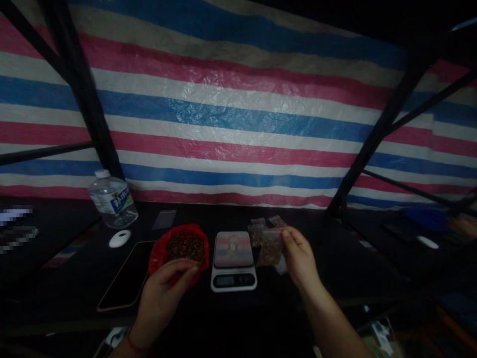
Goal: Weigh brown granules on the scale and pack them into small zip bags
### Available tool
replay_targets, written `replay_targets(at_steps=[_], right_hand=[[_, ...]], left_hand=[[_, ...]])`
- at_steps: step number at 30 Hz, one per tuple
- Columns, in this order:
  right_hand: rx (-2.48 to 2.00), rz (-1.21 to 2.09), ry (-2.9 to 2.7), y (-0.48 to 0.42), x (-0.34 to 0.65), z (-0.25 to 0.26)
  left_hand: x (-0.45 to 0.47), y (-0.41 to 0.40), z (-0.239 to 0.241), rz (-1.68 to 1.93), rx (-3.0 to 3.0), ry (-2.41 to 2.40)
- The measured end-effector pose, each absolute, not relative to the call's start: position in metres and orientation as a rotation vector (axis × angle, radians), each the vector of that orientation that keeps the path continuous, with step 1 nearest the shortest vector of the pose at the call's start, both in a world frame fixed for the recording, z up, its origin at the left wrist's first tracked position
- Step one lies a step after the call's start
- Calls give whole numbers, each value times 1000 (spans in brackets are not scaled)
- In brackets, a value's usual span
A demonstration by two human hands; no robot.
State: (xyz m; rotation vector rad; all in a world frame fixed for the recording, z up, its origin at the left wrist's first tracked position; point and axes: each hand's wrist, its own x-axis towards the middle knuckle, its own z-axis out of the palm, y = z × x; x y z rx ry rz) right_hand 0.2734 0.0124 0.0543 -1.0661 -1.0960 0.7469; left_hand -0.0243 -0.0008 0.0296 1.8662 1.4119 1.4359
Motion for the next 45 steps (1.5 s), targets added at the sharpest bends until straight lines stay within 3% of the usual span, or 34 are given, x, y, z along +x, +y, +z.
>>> replay_targets(at_steps=[6,11,16,24,32,38,45], right_hand=[[-1102,685,-892,73,355,73],[-1628,532,-1241,121,382,37],[-1588,409,-1651,120,334,1],[-1376,440,-2149,99,232,1],[-1391,419,-2051,92,220,-7],[-1258,321,-1955,70,222,1],[-1352,479,-1930,63,195,9]], left_hand=[[-38,7,34,1339,1904,1329],[-54,12,45,1319,1870,1458],[-71,22,51,1112,2012,1607],[-81,39,41,940,2218,1729],[-70,74,24,343,2500,1541],[-63,97,9,168,2472,1588],[-64,102,10,179,2466,1534]])
